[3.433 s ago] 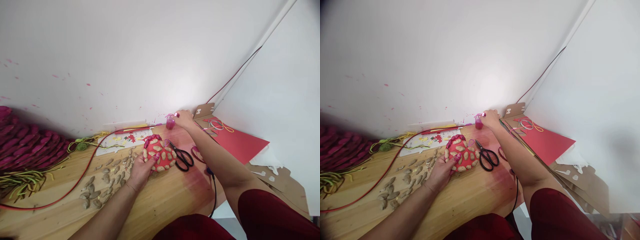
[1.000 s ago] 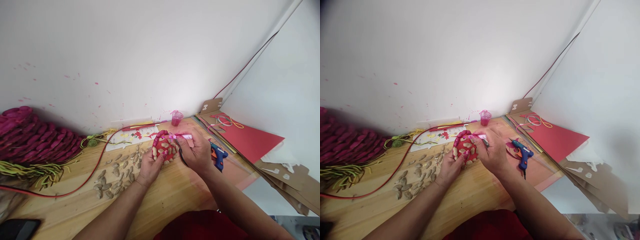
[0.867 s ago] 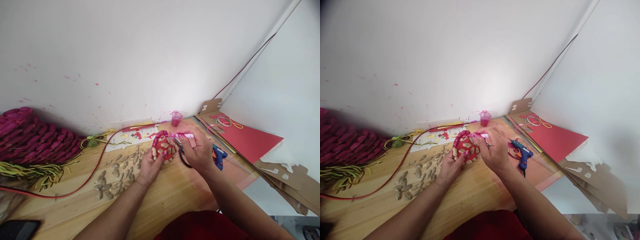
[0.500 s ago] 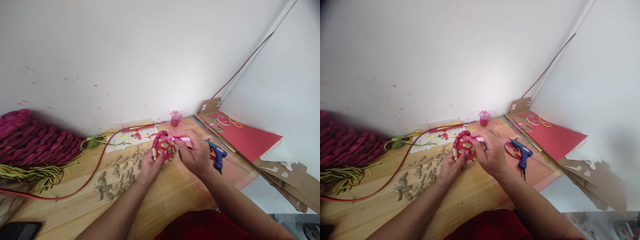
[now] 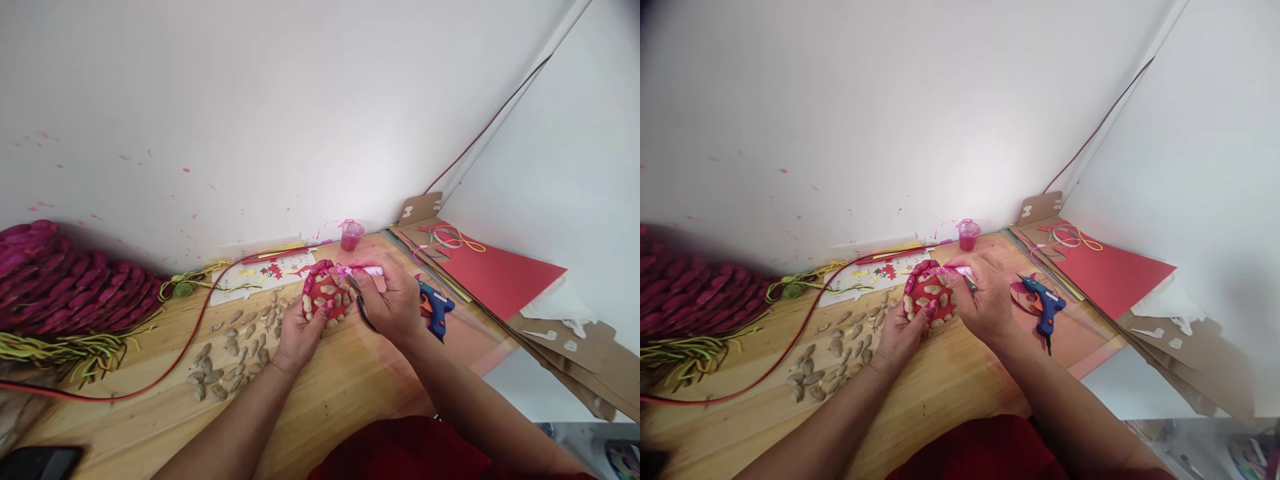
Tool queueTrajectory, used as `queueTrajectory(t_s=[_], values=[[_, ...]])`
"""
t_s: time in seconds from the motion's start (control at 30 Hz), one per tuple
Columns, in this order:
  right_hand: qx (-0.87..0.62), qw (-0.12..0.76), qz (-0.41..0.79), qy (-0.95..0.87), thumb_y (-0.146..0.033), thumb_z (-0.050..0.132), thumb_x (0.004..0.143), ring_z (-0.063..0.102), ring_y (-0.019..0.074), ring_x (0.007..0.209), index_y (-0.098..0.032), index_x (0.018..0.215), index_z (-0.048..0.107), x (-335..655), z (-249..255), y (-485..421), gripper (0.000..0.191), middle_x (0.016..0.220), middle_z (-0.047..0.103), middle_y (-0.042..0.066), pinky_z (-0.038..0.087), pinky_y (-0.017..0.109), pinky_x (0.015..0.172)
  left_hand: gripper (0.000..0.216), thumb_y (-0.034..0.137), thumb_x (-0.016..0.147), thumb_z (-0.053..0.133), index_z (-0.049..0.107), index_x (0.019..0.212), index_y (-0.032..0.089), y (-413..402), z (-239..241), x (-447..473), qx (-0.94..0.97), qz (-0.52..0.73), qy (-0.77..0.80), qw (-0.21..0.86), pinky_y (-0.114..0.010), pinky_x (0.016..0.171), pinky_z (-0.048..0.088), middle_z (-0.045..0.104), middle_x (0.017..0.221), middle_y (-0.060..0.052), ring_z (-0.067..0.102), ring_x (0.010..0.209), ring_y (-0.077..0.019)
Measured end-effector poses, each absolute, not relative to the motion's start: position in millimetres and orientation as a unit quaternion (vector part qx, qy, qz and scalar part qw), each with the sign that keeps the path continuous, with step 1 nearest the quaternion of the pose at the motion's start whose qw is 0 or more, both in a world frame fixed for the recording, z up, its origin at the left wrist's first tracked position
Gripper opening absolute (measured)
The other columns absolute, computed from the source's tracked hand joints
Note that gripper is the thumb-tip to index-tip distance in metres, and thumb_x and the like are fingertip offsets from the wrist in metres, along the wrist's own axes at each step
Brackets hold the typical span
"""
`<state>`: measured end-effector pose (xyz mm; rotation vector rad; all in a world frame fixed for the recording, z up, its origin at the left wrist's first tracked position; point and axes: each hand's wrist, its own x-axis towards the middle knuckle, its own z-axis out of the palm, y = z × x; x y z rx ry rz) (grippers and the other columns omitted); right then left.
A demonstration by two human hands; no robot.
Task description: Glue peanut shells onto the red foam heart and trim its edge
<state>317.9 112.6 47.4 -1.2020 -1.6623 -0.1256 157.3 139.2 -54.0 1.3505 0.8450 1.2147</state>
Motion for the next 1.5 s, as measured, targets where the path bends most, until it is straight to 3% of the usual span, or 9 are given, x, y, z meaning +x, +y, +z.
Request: queueTrajectory(t_s=[0.5, 0.83, 1.17, 1.5], values=[[-0.5, 0.522, -0.05, -0.689, -0.024, 0.06, 0.096, 0.067, 0.0218, 0.087, -0.024, 0.096, 0.068, 317, 51, 110, 0.008, 0.09, 0.073, 0.003, 0.05, 0.038, 0.082, 0.031, 0.048, 0.088, 0.071, 0.077, 0.105, 0.023, 139, -54, 157, 0.576, 0.504, 0.353, 0.539, -0.036, 0.094, 0.056, 0.078, 0.109, -0.008, 0.071, 0.101, -0.023], [-0.507, 0.515, -0.06, -0.689, -0.026, 0.059, 0.096, 0.067, 0.0227, 0.089, -0.024, 0.097, 0.068, 319, 48, 108, 0.009, 0.091, 0.074, 0.004, 0.05, 0.039, 0.083, 0.04, 0.053, 0.085, 0.074, 0.075, 0.107, 0.02, 138, -54, 159, 0.538, 0.506, 0.349, 0.577, -0.034, 0.084, 0.059, 0.078, 0.113, -0.009, 0.073, 0.098, -0.0238], [-0.503, 0.513, -0.079, -0.691, -0.025, 0.06, 0.096, 0.065, 0.0222, 0.087, -0.023, 0.094, 0.068, 318, 50, 107, 0.008, 0.088, 0.074, 0.003, 0.048, 0.038, 0.082, 0.036, 0.048, 0.085, 0.076, 0.075, 0.107, 0.02, 140, -62, 160, 0.508, 0.511, 0.334, 0.607, -0.04, 0.099, 0.056, 0.079, 0.11, -0.009, 0.073, 0.101, -0.0238], [-0.507, 0.512, -0.081, -0.688, -0.023, 0.06, 0.095, 0.065, 0.0217, 0.086, -0.023, 0.094, 0.068, 319, 48, 108, 0.008, 0.087, 0.073, 0.003, 0.048, 0.038, 0.082, 0.037, 0.047, 0.085, 0.076, 0.075, 0.111, 0.02, 141, -61, 159, 0.507, 0.507, 0.328, 0.615, -0.043, 0.104, 0.054, 0.078, 0.116, -0.01, 0.072, 0.107, -0.025]])
